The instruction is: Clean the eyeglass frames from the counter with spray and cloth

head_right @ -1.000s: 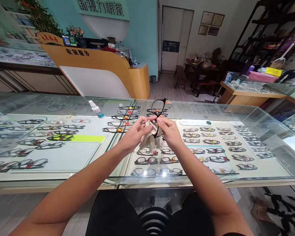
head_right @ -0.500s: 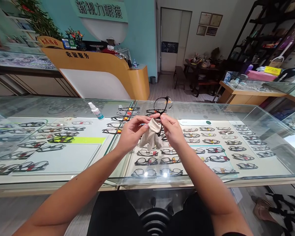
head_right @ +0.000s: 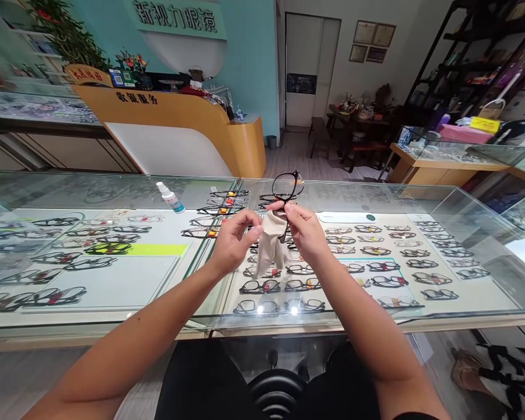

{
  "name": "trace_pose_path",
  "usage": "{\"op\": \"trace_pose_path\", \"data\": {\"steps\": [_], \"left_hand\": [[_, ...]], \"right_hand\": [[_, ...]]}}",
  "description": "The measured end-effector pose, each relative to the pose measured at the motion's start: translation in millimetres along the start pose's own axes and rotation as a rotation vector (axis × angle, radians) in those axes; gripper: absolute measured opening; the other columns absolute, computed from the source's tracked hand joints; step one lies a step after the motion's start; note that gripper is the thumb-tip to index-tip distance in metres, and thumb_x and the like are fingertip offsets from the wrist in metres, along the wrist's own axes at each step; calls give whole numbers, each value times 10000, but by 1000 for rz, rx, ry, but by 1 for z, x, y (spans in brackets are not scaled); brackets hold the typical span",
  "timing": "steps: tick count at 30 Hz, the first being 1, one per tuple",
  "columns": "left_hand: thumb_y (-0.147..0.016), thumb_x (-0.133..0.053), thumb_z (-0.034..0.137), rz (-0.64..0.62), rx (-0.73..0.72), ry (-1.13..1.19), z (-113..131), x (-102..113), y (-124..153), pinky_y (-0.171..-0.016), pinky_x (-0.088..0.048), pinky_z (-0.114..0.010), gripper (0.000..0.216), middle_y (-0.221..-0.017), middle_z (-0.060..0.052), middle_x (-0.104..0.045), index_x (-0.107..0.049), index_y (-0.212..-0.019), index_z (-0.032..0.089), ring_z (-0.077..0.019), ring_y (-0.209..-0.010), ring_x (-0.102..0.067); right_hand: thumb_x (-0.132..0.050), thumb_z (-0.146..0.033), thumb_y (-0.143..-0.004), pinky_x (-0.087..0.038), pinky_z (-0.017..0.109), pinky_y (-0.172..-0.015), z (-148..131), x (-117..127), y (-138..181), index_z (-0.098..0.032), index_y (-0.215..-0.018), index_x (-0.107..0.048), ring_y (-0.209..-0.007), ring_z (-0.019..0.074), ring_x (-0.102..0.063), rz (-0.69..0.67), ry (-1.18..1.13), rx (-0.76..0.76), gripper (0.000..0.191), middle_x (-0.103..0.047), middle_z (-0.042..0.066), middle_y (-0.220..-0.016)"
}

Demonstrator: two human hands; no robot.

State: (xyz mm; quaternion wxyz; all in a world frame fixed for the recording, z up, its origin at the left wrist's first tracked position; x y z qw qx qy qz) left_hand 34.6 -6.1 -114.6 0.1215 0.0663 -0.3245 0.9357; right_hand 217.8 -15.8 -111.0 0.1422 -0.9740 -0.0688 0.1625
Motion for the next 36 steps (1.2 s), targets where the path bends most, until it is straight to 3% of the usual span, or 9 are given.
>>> {"op": "trace_pose_path", "data": {"steps": [2, 5, 8, 11, 21, 26, 30, 36], "left_hand": [[-967, -728, 651, 13, 80, 120, -2, -1, -2, -789, -529, -327, 438, -917, -53, -689, -633, -934, 225, -201, -847, -631], [-931, -740, 753, -85, 208, 212, -5, -5, -4, -840, -541, -348, 539, -1037, -97, -747, -681, -993, 221, -235, -951, -673], [-910, -733, 801, -199, 295, 194, -8, -9, -4, -817, -523, -359, 598, -980, -100, -755, -717, -888, 204, -264, -948, -683], [-882, -744, 828, -220, 340, 189, -11, -10, -3, -781, -499, -352, 638, -976, -103, -752, -736, -851, 191, -272, -942, -667], [-850, -822, 790, -329, 488, 477, -13, -17, 3, -634, -346, -246, 667, -730, 24, -520, -623, -829, 155, -101, -654, -433], [-803, -833, 831, -377, 533, 509, -15, -18, 7, -626, -362, -252, 715, -748, -3, -559, -638, -841, 144, -120, -666, -491], [-805, -881, 760, -389, 530, 504, -12, -18, 6, -621, -353, -254, 661, -737, -11, -581, -667, -821, 135, -120, -661, -498], [-681, -1035, 594, -288, 560, 556, -10, -21, 5, -719, -420, -263, 659, -819, 12, -633, -709, -1059, 164, -138, -738, -559]], "right_hand": [[-818, -674, -895, -572, 446, -1067, 1, -2, 0, -270, -975, -878, -1146, 298, -741, -32, -4, 13, 416, -832, 69, -1214], [-804, -653, -928, -512, 470, -1192, 2, -4, 1, -285, -982, -893, -1270, 314, -717, -94, -1, 35, 382, -833, 62, -1226], [-781, -664, -949, -485, 489, -1226, 5, -4, 1, -300, -1018, -900, -1269, 314, -715, -135, 37, 35, 390, -835, 61, -1204], [-777, -682, -949, -496, 489, -1201, 9, -2, 1, -306, -1038, -904, -1186, 301, -723, -152, 81, 26, 406, -827, 57, -1142], [-778, -636, -971, -480, 463, -1185, 12, -2, 0, -298, -1051, -910, -1176, 289, -710, -182, 56, 40, 372, -809, 66, -1168], [-815, -652, -931, -524, 450, -1101, 10, -2, 1, -303, -1016, -912, -1114, 281, -707, -177, 8, 10, 373, -798, 65, -1143], [-804, -667, -935, -502, 465, -1137, 9, -3, 1, -301, -1007, -914, -1159, 290, -700, -190, 50, 27, 389, -810, 65, -1139], [-782, -649, -964, -452, 501, -1232, 9, -4, 0, -302, -1021, -914, -1259, 307, -705, -207, 84, 70, 375, -834, 69, -1201]]}}
Point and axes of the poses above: each hand's wrist, its own y-axis away from the middle knuckle, its own x-axis out of the back of the hand, z = x × y, the point moved 3 cm from there along -y, towards the middle knuckle
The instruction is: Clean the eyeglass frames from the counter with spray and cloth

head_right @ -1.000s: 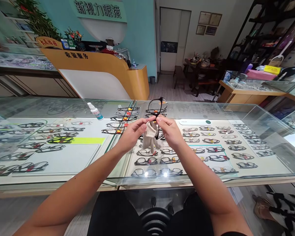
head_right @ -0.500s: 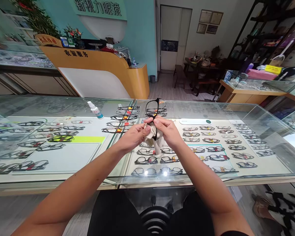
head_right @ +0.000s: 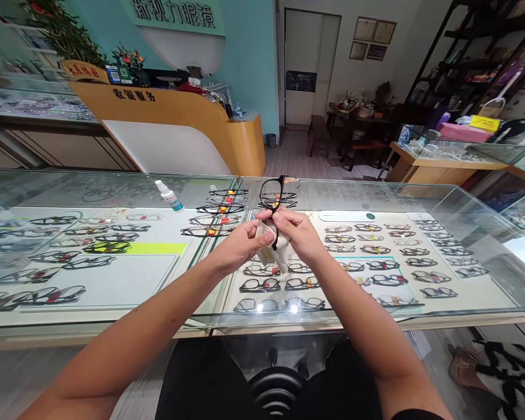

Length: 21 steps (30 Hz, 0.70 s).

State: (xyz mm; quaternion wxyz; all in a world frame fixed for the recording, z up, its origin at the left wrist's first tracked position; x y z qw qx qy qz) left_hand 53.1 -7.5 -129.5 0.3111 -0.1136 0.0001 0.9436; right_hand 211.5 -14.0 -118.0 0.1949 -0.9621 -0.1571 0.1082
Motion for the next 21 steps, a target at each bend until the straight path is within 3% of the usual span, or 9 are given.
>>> {"op": "trace_pose_path", "data": {"steps": [7, 13, 16, 21], "left_hand": [[-624, -1025, 657, 83, 3, -100, -4, 3, 0, -676, -325, -269, 657, -785, 15, -543, -683, -819, 130, -126, -718, -473], [-579, -1065, 534, 103, 23, -44, -1, -2, 1, -710, -412, -294, 642, -798, 20, -586, -653, -910, 170, -154, -750, -551], [-618, -1042, 537, 121, 16, -100, 0, -4, 1, -724, -414, -298, 606, -810, 9, -599, -644, -902, 178, -162, -773, -555], [-663, -995, 651, 134, -20, -193, 2, -5, 2, -752, -417, -303, 650, -882, -10, -618, -681, -974, 175, -174, -818, -542]], "right_hand": [[-749, -628, -1001, -390, 544, -1311, 2, -2, 1, -318, -1069, -909, -1390, 324, -668, -6, 27, 20, 355, -823, 63, -1319], [-738, -634, -1007, -491, 486, -1209, 8, -2, 1, -310, -1116, -904, -1272, 306, -729, -21, 14, -29, 380, -851, 68, -1237], [-733, -623, -1016, -513, 466, -1167, 9, -2, 1, -310, -1127, -905, -1230, 298, -742, -15, 18, -18, 374, -854, 64, -1205], [-731, -594, -1028, -456, 480, -1245, 8, 1, 1, -332, -1136, -907, -1273, 295, -728, 3, 15, 4, 333, -840, 52, -1242]]}}
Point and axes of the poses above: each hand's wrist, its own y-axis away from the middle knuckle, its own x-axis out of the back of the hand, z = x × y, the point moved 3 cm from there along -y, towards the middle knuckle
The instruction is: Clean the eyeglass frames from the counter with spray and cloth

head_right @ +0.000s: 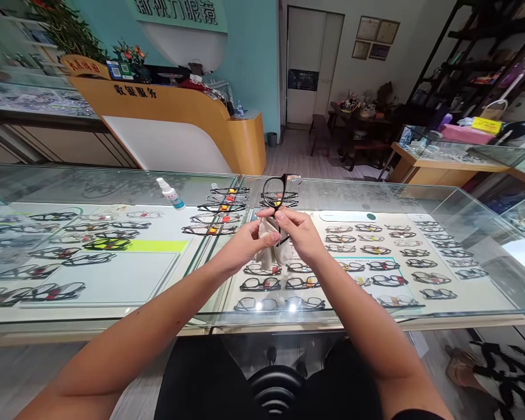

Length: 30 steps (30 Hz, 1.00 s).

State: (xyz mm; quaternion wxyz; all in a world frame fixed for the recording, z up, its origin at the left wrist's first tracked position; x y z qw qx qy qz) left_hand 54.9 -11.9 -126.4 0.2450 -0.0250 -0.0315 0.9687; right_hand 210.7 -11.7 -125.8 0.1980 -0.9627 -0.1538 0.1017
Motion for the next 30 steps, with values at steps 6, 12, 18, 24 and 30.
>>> {"op": "trace_pose_path", "data": {"steps": [6, 12, 18, 24, 30], "left_hand": [[-760, -828, 870, 10, -61, 6, -1, 2, 0, -692, -352, -269, 743, -798, 20, -524, -629, -927, 174, -131, -737, -446], [-802, -787, 879, -26, -53, 91, -3, 2, -1, -598, -311, -256, 731, -741, 14, -542, -626, -867, 169, -109, -639, -424], [-749, -939, 718, -57, -32, 113, -7, 5, -3, -691, -400, -252, 660, -875, -23, -646, -723, -993, 145, -133, -741, -548], [-701, -999, 645, -78, -18, 110, -15, 5, -2, -680, -392, -247, 660, -866, -2, -619, -710, -1031, 151, -132, -753, -528], [-731, -961, 704, 52, -111, 114, -5, -1, 3, -736, -428, -261, 674, -853, 0, -609, -690, -1016, 156, -134, -781, -521]], "right_hand": [[-768, -653, -974, -424, 492, -1281, -3, 1, -1, -314, -1069, -910, -1327, 307, -684, 57, 42, 18, 379, -824, 64, -1234], [-793, -626, -961, -425, 478, -1276, -5, 0, -1, -309, -1002, -898, -1331, 297, -654, 65, -48, -6, 337, -792, 63, -1246], [-827, -698, -893, -502, 452, -1139, -5, 0, -1, -290, -952, -886, -1249, 299, -647, 83, -25, -41, 416, -753, 69, -1259], [-805, -670, -930, -491, 451, -1136, 1, -3, 0, -293, -966, -899, -1170, 280, -648, 37, -23, -52, 390, -746, 64, -1168], [-746, -700, -967, -426, 476, -1241, 1, -9, 0, -303, -1044, -909, -1291, 299, -644, 17, 43, -28, 436, -795, 65, -1200]]}}
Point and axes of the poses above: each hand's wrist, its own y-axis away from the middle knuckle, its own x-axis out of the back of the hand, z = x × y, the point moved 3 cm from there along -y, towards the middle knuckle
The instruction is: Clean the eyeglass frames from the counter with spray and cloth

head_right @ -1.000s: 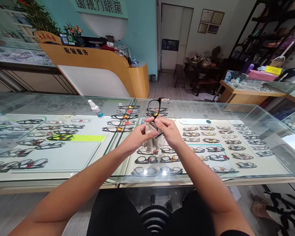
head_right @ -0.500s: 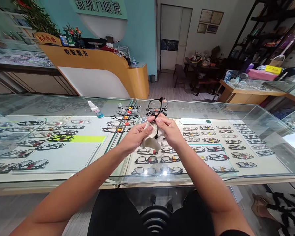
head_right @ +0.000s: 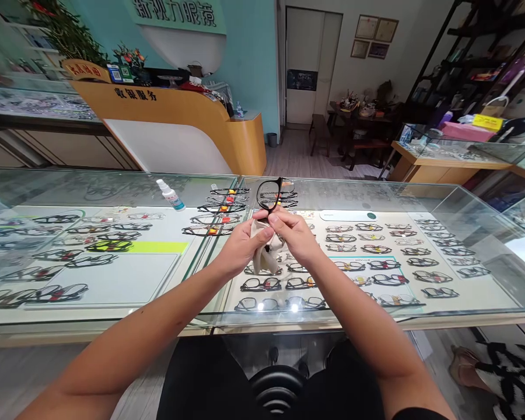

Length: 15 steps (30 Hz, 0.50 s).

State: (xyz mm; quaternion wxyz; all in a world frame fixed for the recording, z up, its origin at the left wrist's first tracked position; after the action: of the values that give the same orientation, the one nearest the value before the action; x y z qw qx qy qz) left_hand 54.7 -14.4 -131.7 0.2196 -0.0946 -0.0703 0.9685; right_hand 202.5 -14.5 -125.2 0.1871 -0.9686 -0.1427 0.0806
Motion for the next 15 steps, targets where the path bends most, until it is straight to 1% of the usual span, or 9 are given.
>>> {"op": "trace_pose_path", "data": {"steps": [2, 5, 6, 8, 9, 11, 14, 15], "left_hand": [[-741, -930, 749, 50, -15, -22, 2, -2, 1, -694, -399, -264, 670, -788, 11, -567, -674, -938, 163, -125, -727, -478], [-755, -872, 819, 97, -63, -41, 4, -4, 2, -672, -394, -277, 688, -748, 9, -550, -635, -821, 177, -128, -699, -466], [-762, -853, 836, 106, -78, -38, 4, -4, 3, -673, -402, -280, 695, -744, 7, -557, -627, -803, 180, -130, -696, -473], [-775, -826, 855, 116, -92, -37, 4, -2, 2, -657, -405, -283, 699, -722, 11, -560, -631, -793, 184, -129, -672, -474], [-780, -819, 859, 123, -92, -42, 4, -1, 1, -641, -400, -284, 699, -704, 16, -554, -636, -791, 185, -127, -653, -467], [-797, -799, 867, 143, -89, -48, 5, 4, -1, -610, -393, -280, 703, -678, 16, -557, -645, -784, 181, -122, -620, -462], [-808, -790, 869, 177, -63, 3, 8, 12, -5, -585, -422, -271, 708, -681, -4, -604, -652, -790, 174, -129, -604, -509], [-800, -806, 858, 192, -55, 34, 10, 15, -6, -586, -439, -270, 701, -690, -8, -618, -654, -806, 174, -134, -607, -531]], "right_hand": [[-716, -692, -993, -405, 479, -1266, -2, -1, 1, -314, -1063, -910, -1342, 303, -636, -17, 27, 21, 430, -802, 63, -1250], [-677, -655, -1035, -398, 484, -1276, -7, -4, 1, -328, -1104, -905, -1338, 296, -644, -61, 56, 75, 403, -800, 56, -1297], [-669, -635, -1048, -398, 486, -1274, -8, -4, 2, -327, -1099, -903, -1331, 294, -644, -75, 64, 94, 391, -799, 54, -1300], [-662, -595, -1063, -404, 483, -1257, -9, -5, 2, -310, -1026, -900, -1309, 290, -638, -88, 83, 114, 373, -802, 56, -1268], [-672, -575, -1061, -413, 477, -1238, -9, -4, 1, -298, -968, -890, -1285, 288, -638, -74, 84, 115, 365, -802, 58, -1238], [-721, -524, -1029, -442, 453, -1181, -6, -1, 0, -282, -897, -858, -1220, 275, -648, 1, 46, 99, 308, -796, 55, -1171], [-799, -385, -919, -492, 397, -1036, -3, 7, -3, -276, -923, -805, -1052, 233, -663, 163, -86, 25, 110, -760, 28, -1023], [-807, -335, -866, -499, 378, -964, -3, 9, -4, -274, -912, -771, -967, 217, -649, 200, -132, 3, 84, -730, 12, -944]]}}
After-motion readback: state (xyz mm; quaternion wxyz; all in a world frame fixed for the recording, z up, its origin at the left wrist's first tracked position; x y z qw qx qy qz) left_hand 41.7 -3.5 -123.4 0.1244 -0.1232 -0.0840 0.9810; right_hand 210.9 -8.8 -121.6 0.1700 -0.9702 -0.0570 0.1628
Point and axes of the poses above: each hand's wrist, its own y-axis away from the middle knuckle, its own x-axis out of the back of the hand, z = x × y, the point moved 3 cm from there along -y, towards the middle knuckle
